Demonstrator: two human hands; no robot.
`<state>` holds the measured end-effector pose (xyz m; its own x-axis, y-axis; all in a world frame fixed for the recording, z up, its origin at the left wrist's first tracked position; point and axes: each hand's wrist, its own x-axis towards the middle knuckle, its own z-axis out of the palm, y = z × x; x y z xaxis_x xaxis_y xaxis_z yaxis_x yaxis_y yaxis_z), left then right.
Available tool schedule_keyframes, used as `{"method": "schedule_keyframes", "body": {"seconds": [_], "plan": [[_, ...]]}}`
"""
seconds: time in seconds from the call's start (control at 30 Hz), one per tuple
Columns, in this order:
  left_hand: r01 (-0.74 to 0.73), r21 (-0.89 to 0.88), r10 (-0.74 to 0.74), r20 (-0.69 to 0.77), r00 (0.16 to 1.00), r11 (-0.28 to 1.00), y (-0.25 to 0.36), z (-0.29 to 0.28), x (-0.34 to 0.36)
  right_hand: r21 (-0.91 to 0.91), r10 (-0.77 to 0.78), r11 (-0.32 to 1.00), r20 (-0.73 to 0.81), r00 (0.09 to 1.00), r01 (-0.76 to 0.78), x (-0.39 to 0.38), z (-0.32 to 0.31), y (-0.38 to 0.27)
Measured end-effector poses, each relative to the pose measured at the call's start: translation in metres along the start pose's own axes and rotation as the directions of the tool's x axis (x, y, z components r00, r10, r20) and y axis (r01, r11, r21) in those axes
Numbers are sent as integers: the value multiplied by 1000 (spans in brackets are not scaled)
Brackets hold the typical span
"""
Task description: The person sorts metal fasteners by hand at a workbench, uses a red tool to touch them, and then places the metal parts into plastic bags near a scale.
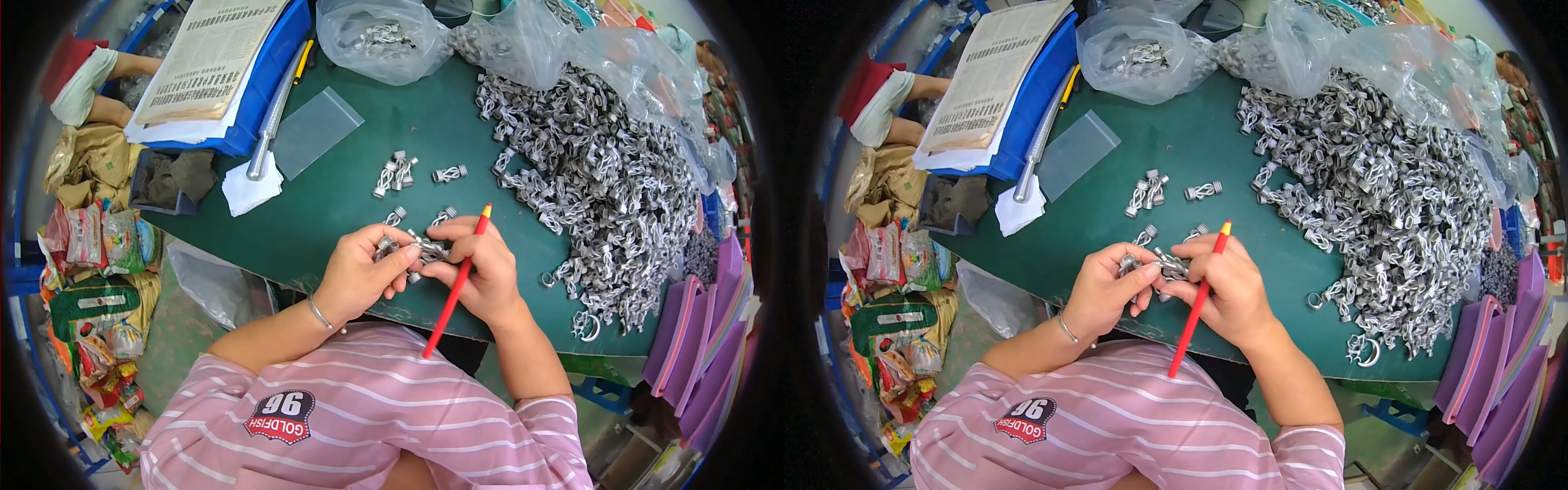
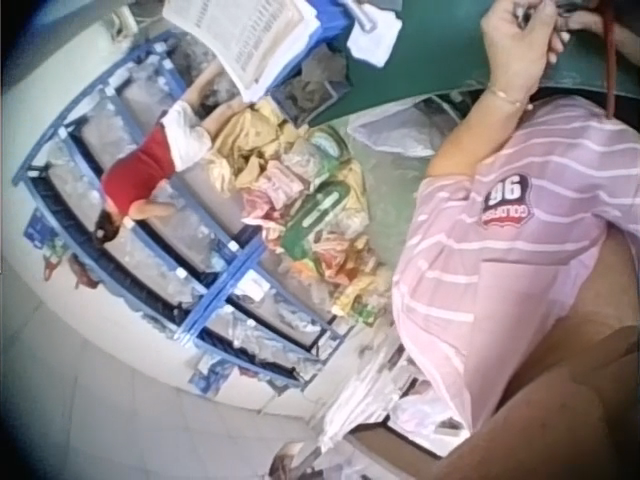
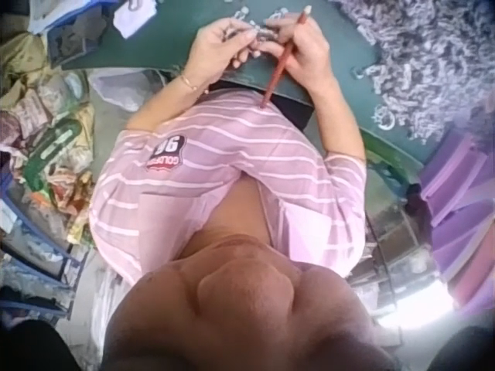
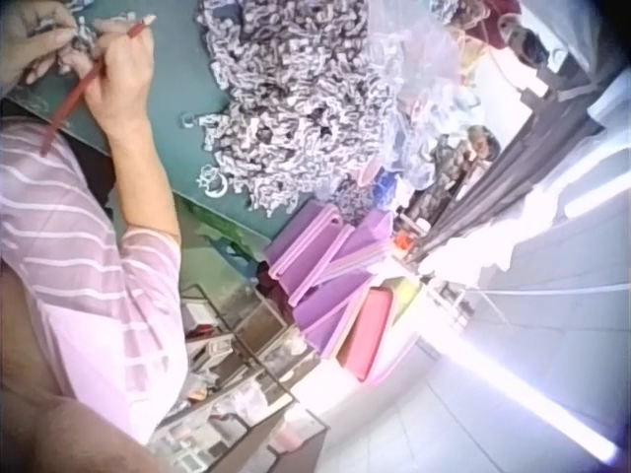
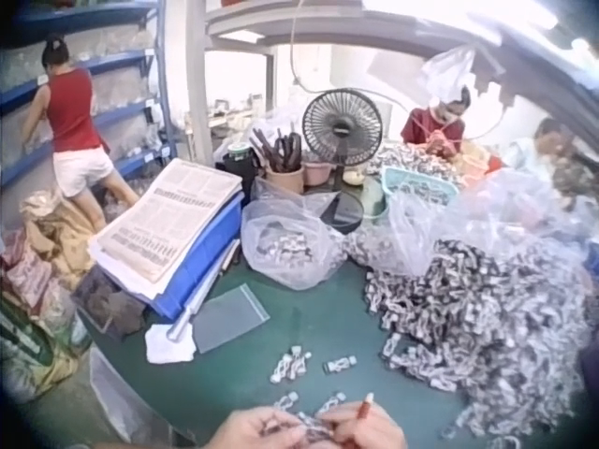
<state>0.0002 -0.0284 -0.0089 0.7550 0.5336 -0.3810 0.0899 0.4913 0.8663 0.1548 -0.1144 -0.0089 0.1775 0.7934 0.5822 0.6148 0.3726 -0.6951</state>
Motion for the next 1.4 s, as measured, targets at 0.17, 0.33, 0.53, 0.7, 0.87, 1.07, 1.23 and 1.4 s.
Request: {"method": "schedule_keyframes", "body": {"seconds": [0.17, 0.33, 0.53, 0.7, 0.87, 1.07, 1.23, 1.4], "plan": [[-185, -123, 183, -26, 983, 975, -2, 1, 0, 317, 409, 881, -133, 903, -352, -16, -4, 0], [-255, -18, 255, 74, 964, 967, 7, 3, -7, 656, 638, 449, 240, 732, -607, -8, -13, -10], [-568, 146, 533, 223, 816, 810, 11, 10, -5, 793, 514, 374, 255, 819, -482, -12, -12, -3], [-568, 246, 524, 225, 821, 785, 11, 9, -8, 804, 458, 437, 187, 869, -403, -14, -7, 2], [-232, -43, 235, 83, 969, 972, 6, 13, -9, 596, 270, 784, -78, 960, -172, -15, -9, -2], [-32, -253, 76, 166, 983, 967, -3, 10, -5, 476, 158, 873, -66, 985, -108, -11, -6, -19], [196, -568, -61, 248, 967, 799, 7, 3, -10, 371, 186, 921, -144, 972, -122, -9, -10, -28], [2, -476, 59, 114, 992, 879, 3, -23, -15, -105, 374, 921, -20, 927, -374, -14, -6, -15]]}}
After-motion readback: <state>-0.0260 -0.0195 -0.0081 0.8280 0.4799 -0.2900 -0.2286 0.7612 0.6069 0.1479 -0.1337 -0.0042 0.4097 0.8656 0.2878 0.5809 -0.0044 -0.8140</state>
